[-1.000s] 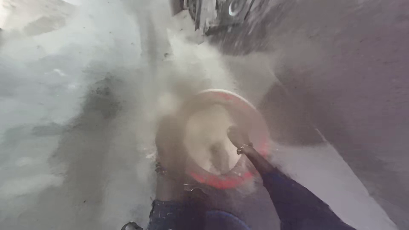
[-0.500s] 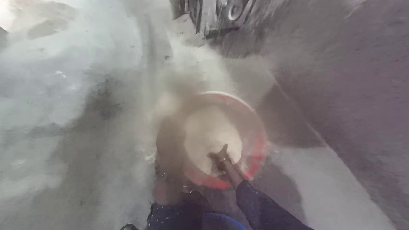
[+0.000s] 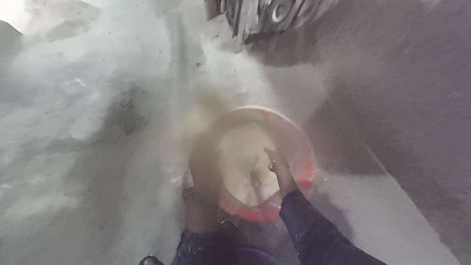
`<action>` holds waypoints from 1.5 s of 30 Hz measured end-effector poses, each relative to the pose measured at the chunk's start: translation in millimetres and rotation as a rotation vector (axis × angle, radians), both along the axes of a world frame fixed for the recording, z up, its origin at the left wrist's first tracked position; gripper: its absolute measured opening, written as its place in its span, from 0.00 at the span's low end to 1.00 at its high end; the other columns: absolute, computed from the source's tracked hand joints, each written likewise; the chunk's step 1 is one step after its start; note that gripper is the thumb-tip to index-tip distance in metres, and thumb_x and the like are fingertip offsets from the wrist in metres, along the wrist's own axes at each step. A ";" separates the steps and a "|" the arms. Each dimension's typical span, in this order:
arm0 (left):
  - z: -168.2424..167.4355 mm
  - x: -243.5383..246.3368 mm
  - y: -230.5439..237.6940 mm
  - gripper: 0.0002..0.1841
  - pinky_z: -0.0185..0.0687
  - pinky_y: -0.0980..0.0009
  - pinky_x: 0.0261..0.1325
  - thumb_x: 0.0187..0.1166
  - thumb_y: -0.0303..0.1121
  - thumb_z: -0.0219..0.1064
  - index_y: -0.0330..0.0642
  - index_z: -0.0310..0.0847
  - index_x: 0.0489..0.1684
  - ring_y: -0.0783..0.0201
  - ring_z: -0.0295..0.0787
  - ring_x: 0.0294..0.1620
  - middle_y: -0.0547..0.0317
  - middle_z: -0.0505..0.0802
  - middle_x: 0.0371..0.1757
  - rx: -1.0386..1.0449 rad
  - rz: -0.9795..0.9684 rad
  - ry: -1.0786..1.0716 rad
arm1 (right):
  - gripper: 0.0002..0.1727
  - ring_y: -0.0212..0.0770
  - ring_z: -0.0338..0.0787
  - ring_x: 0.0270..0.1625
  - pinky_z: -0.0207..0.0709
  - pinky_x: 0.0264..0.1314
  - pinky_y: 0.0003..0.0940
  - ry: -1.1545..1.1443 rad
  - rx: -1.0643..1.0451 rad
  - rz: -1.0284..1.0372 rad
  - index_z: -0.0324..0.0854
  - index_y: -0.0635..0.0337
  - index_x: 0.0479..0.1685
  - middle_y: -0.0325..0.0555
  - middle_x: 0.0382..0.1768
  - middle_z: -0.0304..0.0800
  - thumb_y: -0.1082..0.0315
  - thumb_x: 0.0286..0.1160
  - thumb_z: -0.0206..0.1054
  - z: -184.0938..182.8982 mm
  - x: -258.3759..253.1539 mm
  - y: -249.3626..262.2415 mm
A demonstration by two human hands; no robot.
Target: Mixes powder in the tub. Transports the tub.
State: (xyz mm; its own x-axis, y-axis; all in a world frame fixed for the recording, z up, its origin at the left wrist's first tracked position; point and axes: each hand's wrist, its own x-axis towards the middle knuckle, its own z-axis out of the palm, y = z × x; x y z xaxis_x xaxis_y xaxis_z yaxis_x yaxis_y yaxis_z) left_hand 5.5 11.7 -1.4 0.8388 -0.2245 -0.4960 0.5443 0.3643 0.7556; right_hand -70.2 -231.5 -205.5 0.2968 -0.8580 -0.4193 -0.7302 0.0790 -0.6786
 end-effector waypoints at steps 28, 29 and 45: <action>-4.2 -3.4 4.3 0.26 0.73 0.52 0.74 0.96 0.47 0.41 0.45 0.58 0.87 0.52 0.73 0.79 0.49 0.71 0.85 -0.004 -0.004 0.002 | 0.24 0.75 0.77 0.75 0.74 0.72 0.68 0.579 -0.094 0.950 0.83 0.64 0.69 0.74 0.77 0.72 0.78 0.71 0.70 -9.8 -50.3 13.3; -6.2 -3.4 4.8 0.27 0.73 0.52 0.73 0.95 0.48 0.42 0.44 0.59 0.87 0.51 0.74 0.77 0.49 0.71 0.83 -0.008 -0.013 -0.009 | 0.21 0.73 0.80 0.72 0.73 0.72 0.69 0.524 -0.088 0.918 0.84 0.66 0.68 0.75 0.71 0.80 0.77 0.73 0.68 -0.3 -50.2 2.2; 0.4 -3.0 3.0 0.26 0.72 0.51 0.75 0.95 0.48 0.44 0.44 0.61 0.85 0.51 0.73 0.79 0.50 0.72 0.84 0.003 0.015 0.019 | 0.14 0.40 0.94 0.41 0.86 0.55 0.40 -0.150 -0.098 0.447 0.85 0.75 0.55 0.55 0.40 0.95 0.70 0.87 0.63 47.5 -36.2 15.6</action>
